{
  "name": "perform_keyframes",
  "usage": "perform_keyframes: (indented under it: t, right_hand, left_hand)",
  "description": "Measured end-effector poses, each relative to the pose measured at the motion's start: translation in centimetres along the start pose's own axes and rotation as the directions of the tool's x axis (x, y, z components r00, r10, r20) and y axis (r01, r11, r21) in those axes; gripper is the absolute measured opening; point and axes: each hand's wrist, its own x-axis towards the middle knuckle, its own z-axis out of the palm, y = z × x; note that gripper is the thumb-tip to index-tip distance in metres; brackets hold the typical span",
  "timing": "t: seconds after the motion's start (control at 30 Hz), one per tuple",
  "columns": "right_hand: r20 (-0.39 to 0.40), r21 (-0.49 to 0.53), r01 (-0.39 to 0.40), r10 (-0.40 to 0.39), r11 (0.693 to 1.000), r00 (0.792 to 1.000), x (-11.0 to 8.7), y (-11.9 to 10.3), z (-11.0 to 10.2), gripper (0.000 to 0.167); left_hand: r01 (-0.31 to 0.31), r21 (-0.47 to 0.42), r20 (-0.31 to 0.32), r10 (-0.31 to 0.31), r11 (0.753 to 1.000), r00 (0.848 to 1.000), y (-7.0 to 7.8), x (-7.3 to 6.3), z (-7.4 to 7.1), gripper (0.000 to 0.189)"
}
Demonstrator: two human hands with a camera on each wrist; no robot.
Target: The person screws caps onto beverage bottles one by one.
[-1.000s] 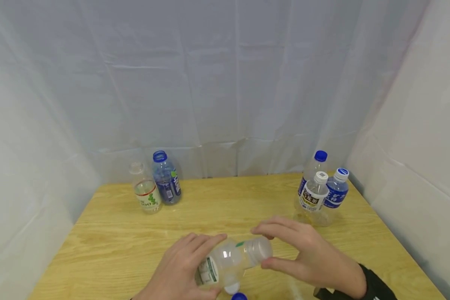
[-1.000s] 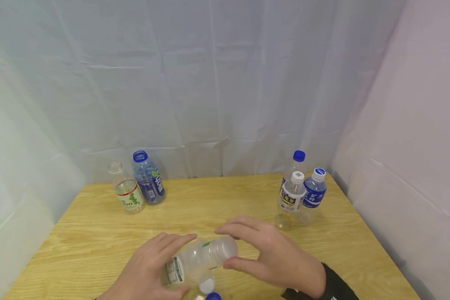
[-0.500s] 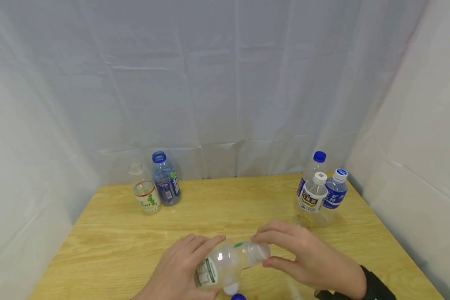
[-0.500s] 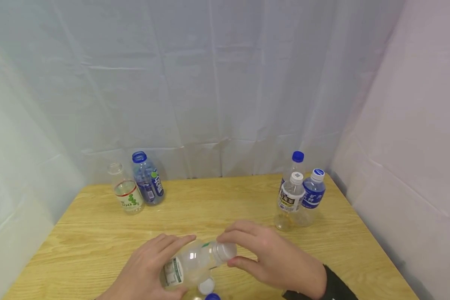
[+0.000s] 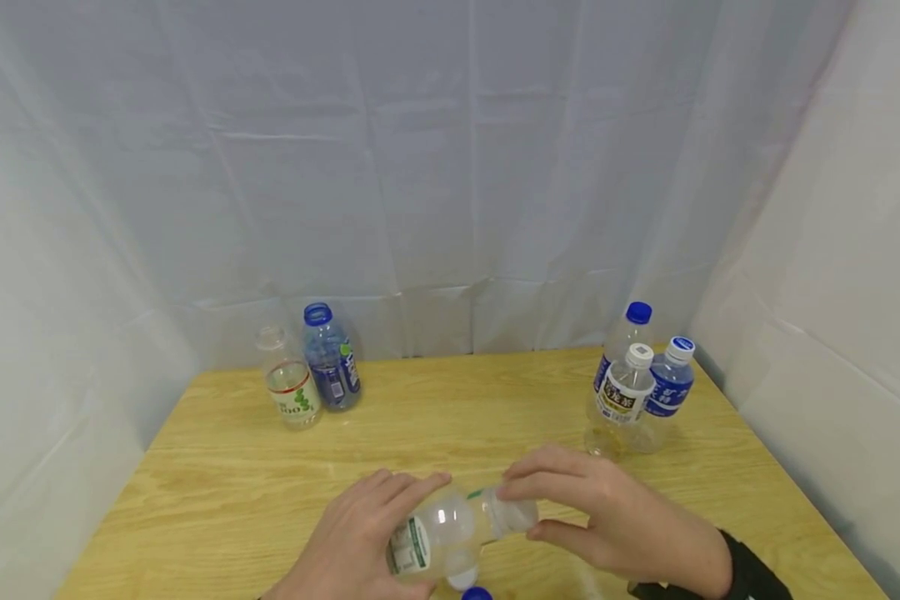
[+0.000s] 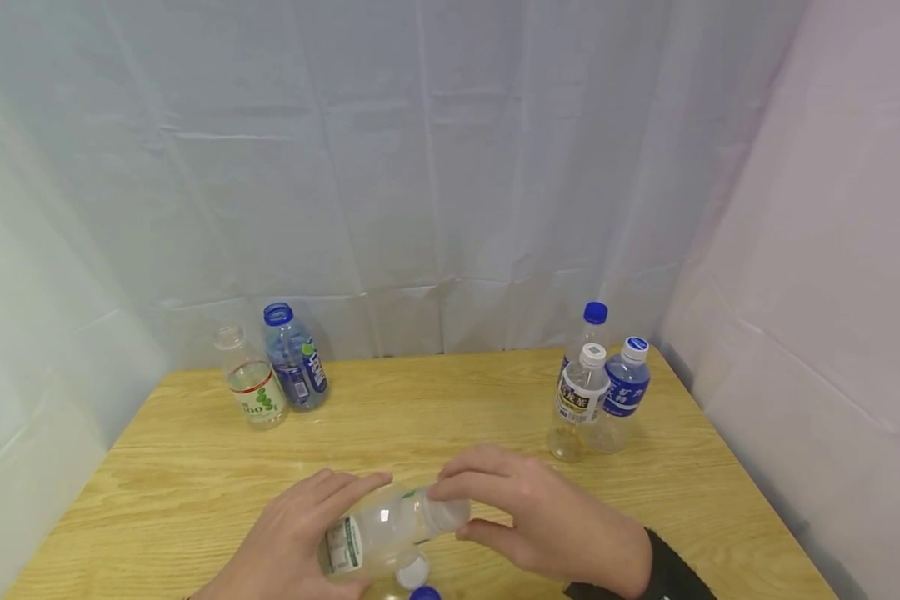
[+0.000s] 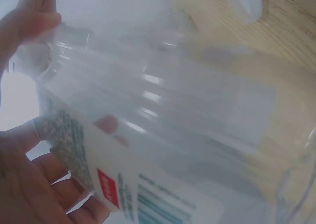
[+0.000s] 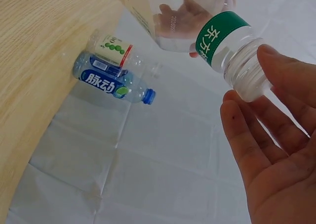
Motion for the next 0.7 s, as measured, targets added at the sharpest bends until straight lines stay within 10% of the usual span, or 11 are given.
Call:
perform_keyframes:
  t: [0.37, 0.7]
  right_hand:
    - [-0.092, 0.081, -0.006, 0.014, 0.997, 0.996, 0.28, 0.20, 0.09, 0.038]
    - [-0.036, 0.096, -0.164, 0.168, 0.982, 0.985, 0.07, 0.04, -0.12, 0.038]
  left_hand:
    - [-0.048, 0.026, -0.061, 0.050, 0.998, 0.997, 0.43, 0.32, 0.11, 0.101]
    - [-0.017, 0.024, -0.072, 0.018, 1.000, 0.997, 0.70, 0.18, 0.04, 0.103]
